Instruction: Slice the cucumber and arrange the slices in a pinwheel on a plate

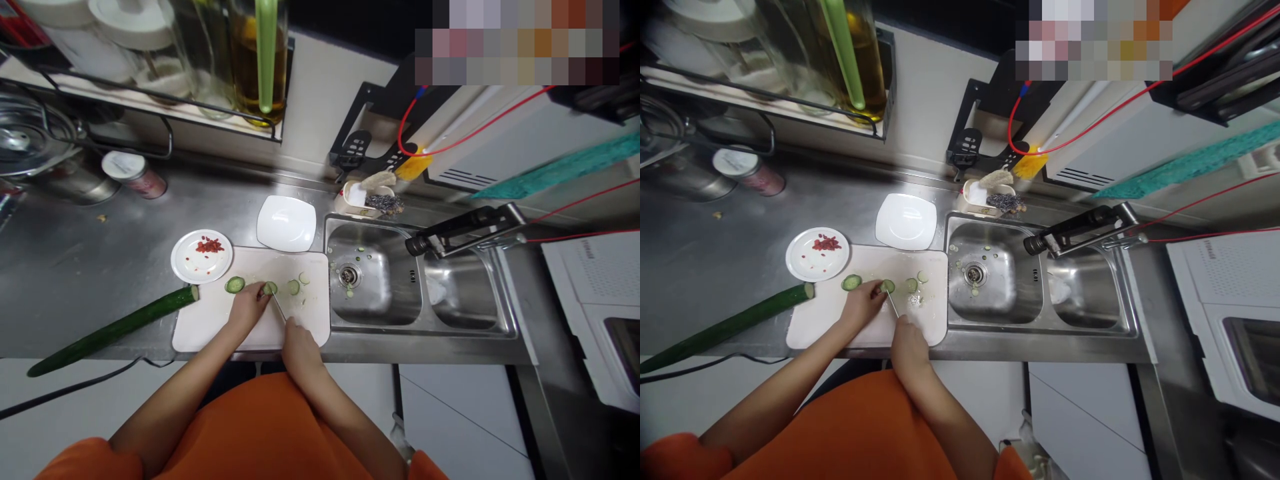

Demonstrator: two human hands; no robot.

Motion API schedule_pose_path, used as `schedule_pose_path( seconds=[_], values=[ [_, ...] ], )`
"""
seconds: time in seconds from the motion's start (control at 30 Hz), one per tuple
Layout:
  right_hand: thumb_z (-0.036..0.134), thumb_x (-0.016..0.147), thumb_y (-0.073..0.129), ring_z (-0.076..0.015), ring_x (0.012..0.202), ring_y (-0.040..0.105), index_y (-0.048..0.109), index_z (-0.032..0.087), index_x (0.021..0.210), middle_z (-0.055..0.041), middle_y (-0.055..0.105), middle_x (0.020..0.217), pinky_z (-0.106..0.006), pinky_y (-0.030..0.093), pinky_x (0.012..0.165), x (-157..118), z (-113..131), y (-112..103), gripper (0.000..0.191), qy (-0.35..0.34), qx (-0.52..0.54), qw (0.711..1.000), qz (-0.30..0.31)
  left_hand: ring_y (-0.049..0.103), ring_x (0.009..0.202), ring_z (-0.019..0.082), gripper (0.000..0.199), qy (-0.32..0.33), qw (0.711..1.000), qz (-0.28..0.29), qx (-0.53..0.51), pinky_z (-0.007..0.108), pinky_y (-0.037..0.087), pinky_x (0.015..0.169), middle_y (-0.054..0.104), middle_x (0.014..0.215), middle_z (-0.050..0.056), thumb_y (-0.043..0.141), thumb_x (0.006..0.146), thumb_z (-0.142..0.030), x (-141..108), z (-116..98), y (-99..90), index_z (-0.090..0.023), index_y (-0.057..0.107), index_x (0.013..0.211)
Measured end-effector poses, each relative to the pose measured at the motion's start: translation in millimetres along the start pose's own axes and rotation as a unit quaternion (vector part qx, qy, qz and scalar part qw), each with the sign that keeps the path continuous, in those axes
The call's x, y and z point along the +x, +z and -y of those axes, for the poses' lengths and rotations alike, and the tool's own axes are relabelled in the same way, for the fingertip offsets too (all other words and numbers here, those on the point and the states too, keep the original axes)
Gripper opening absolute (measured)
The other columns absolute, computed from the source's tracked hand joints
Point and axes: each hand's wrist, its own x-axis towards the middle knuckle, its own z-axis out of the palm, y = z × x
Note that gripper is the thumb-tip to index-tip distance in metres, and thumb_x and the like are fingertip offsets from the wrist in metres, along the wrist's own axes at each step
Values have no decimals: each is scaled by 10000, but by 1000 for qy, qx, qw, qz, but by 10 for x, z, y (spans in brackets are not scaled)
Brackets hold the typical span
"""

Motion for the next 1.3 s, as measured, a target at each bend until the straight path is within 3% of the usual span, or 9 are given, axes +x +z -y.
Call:
schedule_pose_path(
  seconds=[0.2, 0.4, 0.5, 0.67, 0.83, 1.0, 1.1, 1.2, 1.3],
  values=[
    [-11, 877, 279, -235, 1004, 639, 536, 118, 1180, -143, 675, 1007, -283, 472, 794, -65, -52, -8, 417, 10, 12, 1000, 20, 574, 733, 169, 133, 1, 1000, 1, 3, 267, 419, 680, 634, 763, 38, 552, 787, -258, 4, 3, 2, -181, 630, 862],
    [-12, 867, 279, -234, 994, 647, 549, 141, 1175, -141, 684, 959, -265, 472, 743, -208, -197, 35, 437, 30, 34, 998, 43, 565, 791, 190, 145, 0, 999, -37, 5, 290, 432, 723, 626, 837, 57, 584, 740, -240, 28, 5, 36, -182, 603, 872],
    [-22, 857, 283, -232, 960, 659, 547, 141, 1164, -140, 685, 939, -261, 468, 716, -222, -267, 76, 437, 29, 35, 998, 43, 549, 695, 167, 74, -18, 1000, -25, 1, 272, 409, 655, 604, 739, 20, 573, 753, -268, 24, -38, 9, -200, 571, 783],
    [-11, 847, 305, -228, 928, 660, 537, 168, 1158, -126, 678, 956, -260, 459, 684, -217, -338, 102, 428, 33, 41, 997, 51, 548, 617, 138, 139, -75, 996, -13, -40, 249, 392, 616, 617, 659, -21, 565, 770, -355, -45, -33, -189, -220, 582, 744],
    [48, 878, 322, -236, 926, 647, 553, 179, 1149, -118, 663, 993, -278, 458, 700, -202, -381, 124, 379, 27, 39, 998, 35, 585, 660, 141, 192, -166, 978, -87, -97, 249, 424, 664, 661, 711, -15, 592, 729, -378, -94, 165, -512, -206, 624, 809],
    [69, 894, 338, -225, 934, 634, 540, 165, 1207, -130, 640, 1061, -275, 459, 726, -197, -378, 128, 384, 5, 47, 999, -1, 611, 709, 161, 228, -205, 971, -116, -46, 273, 443, 734, 675, 735, -4, 591, 728, -363, -81, 349, -666, -204, 645, 881],
    [90, 892, 370, -216, 894, 635, 534, 176, 1233, -121, 628, 1075, -280, 461, 734, -234, -376, 129, 388, -7, 73, 997, -32, 617, 767, 190, 260, -142, 983, -113, 21, 306, 450, 771, 690, 827, 33, 529, 778, -347, -84, 408, -646, -200, 655, 952],
    [109, 879, 396, -209, 908, 623, 508, 180, 1285, -127, 596, 1129, -303, 466, 798, -271, -411, 185, 427, -19, 126, 988, -93, 600, 928, 224, 316, -16, 991, -112, 72, 335, 441, 868, 680, 995, 84, 473, 823, -335, -75, 435, -605, -182, 653, 1032],
    [100, 858, 383, -211, 1003, 585, 453, 153, 1353, -146, 550, 1167, -326, 456, 886, -254, -478, 313, 503, -40, 172, 969, -173, 544, 1084, 241, 378, 99, 987, -67, 108, 357, 402, 958, 635, 1159, 95, 488, 818, -310, -36, 428, -575, -189, 611, 1154]
  ],
)
